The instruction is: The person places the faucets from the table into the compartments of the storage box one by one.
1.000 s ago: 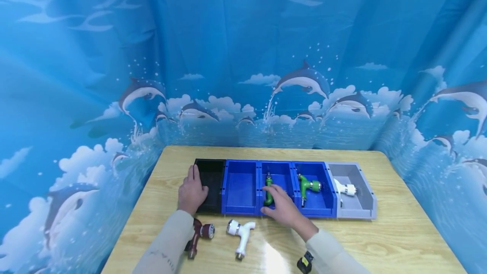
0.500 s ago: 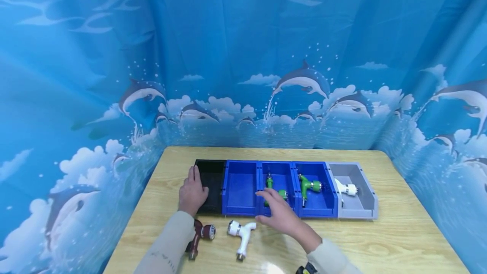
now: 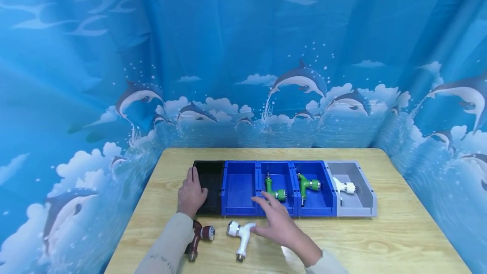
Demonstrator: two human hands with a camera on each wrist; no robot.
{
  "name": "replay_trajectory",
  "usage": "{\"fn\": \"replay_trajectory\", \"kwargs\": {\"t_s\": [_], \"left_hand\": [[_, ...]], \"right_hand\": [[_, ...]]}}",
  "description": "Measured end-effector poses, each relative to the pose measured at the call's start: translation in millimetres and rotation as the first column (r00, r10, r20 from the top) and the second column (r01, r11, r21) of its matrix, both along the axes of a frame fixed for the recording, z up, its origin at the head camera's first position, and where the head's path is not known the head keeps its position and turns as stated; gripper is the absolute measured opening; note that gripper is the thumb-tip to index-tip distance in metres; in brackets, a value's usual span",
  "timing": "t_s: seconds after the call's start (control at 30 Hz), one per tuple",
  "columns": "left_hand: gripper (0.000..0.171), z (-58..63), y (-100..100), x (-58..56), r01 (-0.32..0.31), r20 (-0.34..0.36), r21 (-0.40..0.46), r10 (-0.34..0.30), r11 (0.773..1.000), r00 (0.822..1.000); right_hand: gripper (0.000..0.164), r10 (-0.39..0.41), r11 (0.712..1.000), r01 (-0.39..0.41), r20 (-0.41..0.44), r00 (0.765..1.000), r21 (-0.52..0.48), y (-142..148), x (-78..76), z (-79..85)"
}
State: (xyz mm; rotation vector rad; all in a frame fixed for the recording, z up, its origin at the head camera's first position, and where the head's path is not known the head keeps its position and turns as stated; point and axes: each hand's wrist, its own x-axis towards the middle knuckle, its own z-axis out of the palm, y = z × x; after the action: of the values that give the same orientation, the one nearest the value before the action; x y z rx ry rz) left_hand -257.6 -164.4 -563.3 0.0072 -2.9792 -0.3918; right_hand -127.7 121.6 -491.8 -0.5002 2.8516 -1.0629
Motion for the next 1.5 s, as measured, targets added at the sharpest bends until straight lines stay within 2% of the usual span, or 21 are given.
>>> {"fn": "replay_trajectory", "kwargs": {"t_s": [0.27, 0.5, 0.7, 1.0, 1.2, 1.5], "left_hand": [[0.088, -1.2, -1, 0.4, 0.005, -0.012, -0.009, -0.005, 1.0, 1.0], [0.088, 0.9, -1, 0.1, 0.001, 0.004, -0.005, -0.001, 1.0, 1.0], [0.089, 2.3, -2, 0.6, 0.006, 0.012, -0.014, -0.006, 1.0, 1.0], [0.089, 3.0, -1, 1.3, 0.014, 0.016, 0.005, -0.014, 1.0, 1.0], [0.088, 3.0, -1, 1.2, 0.016, -0.009, 0.008, -0.016, 1.0, 1.0], [0.089, -3.5, -3, -1.9, 0.011, -0.034, -0.021, -0.011, 1.0, 0.999]], "right_hand": [[0.081, 0.034, 0.999, -0.033, -0.034, 0.999, 0.011, -9, 10.3, -7.6], [0.086, 0.072, 0.997, -0.071, -0.023, 0.997, 0.021, -22, 22.2, -21.3], [0.09, 0.084, 0.996, -0.084, -0.017, 0.996, 0.023, -29, 26.4, -30.7], [0.093, 0.089, 0.994, -0.087, -0.028, 0.996, 0.065, -29, 26.2, -45.3], [0.093, 0.088, 0.993, -0.084, -0.049, 0.995, 0.087, -30, 24.9, -53.3], [0.093, 0.105, 0.987, -0.102, -0.024, 0.994, 0.121, -36, 21.6, -56.6]]}}
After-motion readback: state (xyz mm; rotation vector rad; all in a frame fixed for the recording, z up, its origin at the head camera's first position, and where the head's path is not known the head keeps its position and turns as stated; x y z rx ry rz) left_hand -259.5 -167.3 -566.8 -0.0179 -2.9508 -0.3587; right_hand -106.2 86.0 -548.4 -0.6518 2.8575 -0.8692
